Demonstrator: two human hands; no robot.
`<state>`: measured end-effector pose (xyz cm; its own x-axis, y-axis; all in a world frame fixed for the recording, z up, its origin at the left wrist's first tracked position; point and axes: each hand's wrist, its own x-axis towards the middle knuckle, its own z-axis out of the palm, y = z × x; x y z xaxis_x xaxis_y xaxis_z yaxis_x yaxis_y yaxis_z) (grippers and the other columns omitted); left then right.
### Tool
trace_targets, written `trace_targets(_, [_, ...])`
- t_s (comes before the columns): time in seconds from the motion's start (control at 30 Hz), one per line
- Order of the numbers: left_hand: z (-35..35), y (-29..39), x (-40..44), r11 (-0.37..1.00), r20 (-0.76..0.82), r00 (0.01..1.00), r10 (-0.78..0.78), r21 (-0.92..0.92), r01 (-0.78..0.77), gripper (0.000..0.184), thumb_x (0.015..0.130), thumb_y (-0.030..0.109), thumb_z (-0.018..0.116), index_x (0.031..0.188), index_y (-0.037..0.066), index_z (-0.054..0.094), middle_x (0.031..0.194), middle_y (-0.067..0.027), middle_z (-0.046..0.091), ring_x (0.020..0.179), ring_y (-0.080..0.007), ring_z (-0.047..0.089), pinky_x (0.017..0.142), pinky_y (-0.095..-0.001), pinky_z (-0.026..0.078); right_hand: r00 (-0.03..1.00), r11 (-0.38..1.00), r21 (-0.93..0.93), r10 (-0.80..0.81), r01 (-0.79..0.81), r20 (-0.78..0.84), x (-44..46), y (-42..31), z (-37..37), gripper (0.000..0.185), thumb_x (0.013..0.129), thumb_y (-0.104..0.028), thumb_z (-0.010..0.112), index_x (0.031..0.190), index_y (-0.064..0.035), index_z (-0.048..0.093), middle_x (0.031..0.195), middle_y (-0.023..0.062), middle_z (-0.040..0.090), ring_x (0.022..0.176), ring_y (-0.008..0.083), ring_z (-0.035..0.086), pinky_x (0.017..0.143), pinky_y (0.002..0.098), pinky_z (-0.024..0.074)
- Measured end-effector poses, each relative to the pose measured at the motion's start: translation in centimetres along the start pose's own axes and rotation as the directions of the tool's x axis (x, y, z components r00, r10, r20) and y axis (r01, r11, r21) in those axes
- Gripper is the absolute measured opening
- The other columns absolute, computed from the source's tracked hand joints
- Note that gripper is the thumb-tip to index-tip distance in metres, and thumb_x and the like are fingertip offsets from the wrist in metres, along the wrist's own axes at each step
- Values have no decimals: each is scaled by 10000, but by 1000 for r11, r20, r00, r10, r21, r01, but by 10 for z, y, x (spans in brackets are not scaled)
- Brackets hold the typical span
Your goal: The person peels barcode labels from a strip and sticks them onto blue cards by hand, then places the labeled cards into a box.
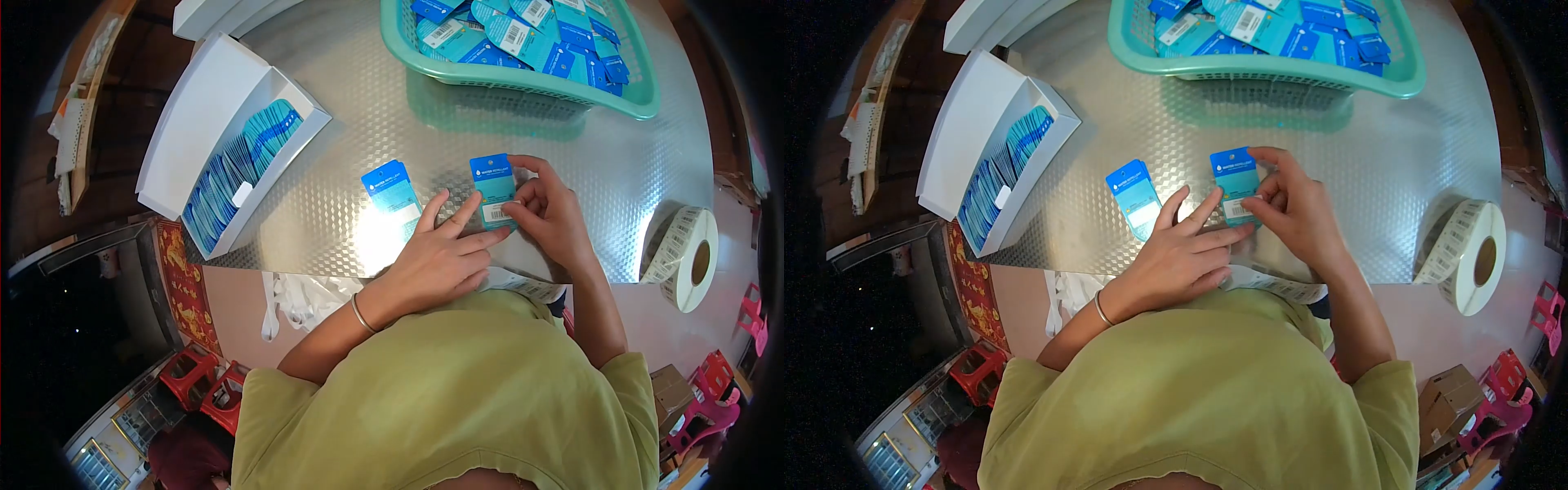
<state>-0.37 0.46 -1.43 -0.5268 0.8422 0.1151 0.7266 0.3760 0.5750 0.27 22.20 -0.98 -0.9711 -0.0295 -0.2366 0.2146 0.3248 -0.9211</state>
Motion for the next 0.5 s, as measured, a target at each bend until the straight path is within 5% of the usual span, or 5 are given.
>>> trace_targets(0.5, [0, 0, 1, 1000, -5, 1000, 8, 11, -8, 148, 750, 219, 726, 757, 134, 604, 1294, 73, 594, 1417, -326, 299, 1111, -591, 160, 1000, 997, -78, 25, -26, -15, 0, -5, 3, 540, 794, -43, 724, 1287, -81, 508, 707, 28, 593, 569, 84, 544, 523, 249, 432])
